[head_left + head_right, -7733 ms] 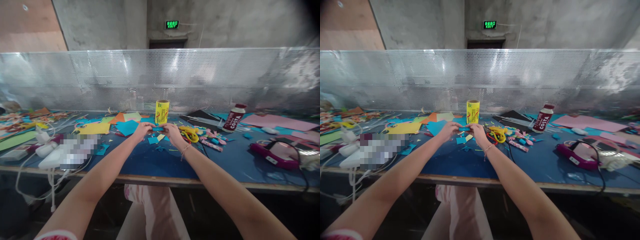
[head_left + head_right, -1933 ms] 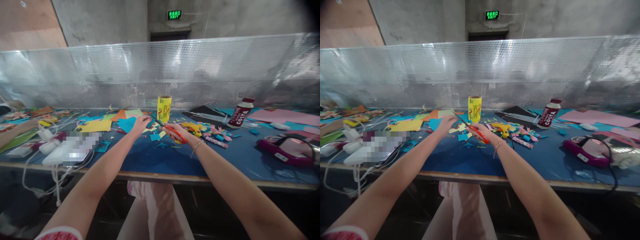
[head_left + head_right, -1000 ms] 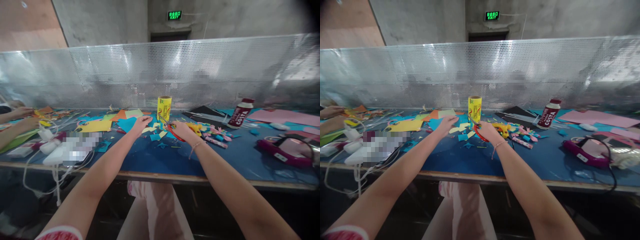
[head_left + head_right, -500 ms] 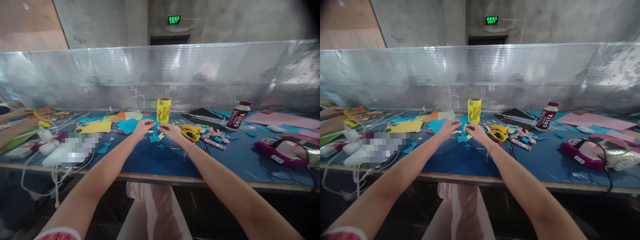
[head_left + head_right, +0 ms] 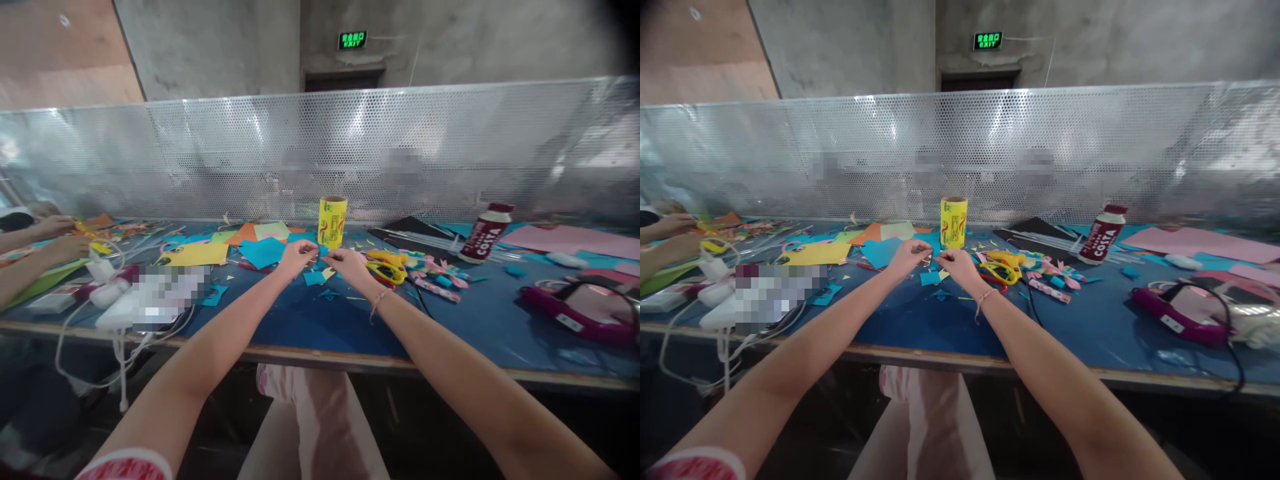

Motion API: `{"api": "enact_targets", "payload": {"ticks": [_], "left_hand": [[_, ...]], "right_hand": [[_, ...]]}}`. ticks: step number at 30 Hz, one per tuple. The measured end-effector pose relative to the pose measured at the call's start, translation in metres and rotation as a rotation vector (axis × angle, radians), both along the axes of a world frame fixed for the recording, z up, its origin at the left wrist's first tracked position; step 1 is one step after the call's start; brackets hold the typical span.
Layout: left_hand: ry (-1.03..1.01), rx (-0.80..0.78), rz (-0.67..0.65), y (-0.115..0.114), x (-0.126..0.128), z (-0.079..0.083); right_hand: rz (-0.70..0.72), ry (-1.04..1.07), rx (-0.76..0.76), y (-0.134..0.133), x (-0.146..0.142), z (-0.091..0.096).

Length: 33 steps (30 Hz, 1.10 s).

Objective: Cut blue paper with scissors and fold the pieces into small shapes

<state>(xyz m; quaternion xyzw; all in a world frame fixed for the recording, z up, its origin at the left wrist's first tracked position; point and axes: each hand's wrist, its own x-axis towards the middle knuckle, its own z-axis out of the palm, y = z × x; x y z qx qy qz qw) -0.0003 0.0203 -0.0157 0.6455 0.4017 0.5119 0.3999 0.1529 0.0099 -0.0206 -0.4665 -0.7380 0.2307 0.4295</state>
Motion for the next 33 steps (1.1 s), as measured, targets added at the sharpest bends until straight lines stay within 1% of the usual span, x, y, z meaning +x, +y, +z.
{"api": "enact_targets", "payload": {"ticks": [3, 5, 9, 12, 17, 19, 22, 25, 29, 31, 33], "left_hand": [[0.020, -0.046, -0.064, 0.000, 0.003, -0.002], [0.035, -0.068, -0.091, 0.000, 0.004, -0.004], [0.047, -0.089, -0.087, -0.001, 0.005, -0.005], [0.013, -0.113, -0.090, -0.003, 0.004, -0.002], [-0.031, -0.100, -0.131, -0.006, 0.001, 0.002], [-0.036, -0.102, -0.129, -0.006, -0.001, 0.003], [-0.085, -0.147, -0.136, -0.004, -0.002, 0.002], [-0.169, -0.247, -0.158, -0.004, -0.002, 0.003], [-0.217, -0.327, -0.166, -0.005, -0.003, 0.006], [-0.206, -0.339, -0.169, -0.005, -0.004, 0.007], [-0.204, -0.339, -0.163, -0.004, -0.004, 0.006]], "right_hand": [[-0.102, -0.070, 0.069, 0.000, 0.001, 0.001], [-0.132, -0.090, 0.101, -0.001, 0.000, 0.001], [-0.068, -0.070, 0.103, -0.002, -0.002, 0.000], [-0.027, -0.048, 0.091, -0.001, -0.003, -0.001], [-0.064, -0.051, 0.119, 0.002, 0.000, -0.003], [-0.056, -0.037, 0.108, 0.003, 0.001, -0.005], [0.024, 0.078, 0.035, 0.005, 0.001, -0.007], [0.093, 0.285, -0.097, 0.007, -0.001, -0.009], [0.091, 0.518, -0.246, 0.009, -0.002, -0.009], [0.090, 0.562, -0.281, 0.009, -0.002, -0.009], [0.088, 0.566, -0.280, 0.008, -0.002, -0.008]]}}
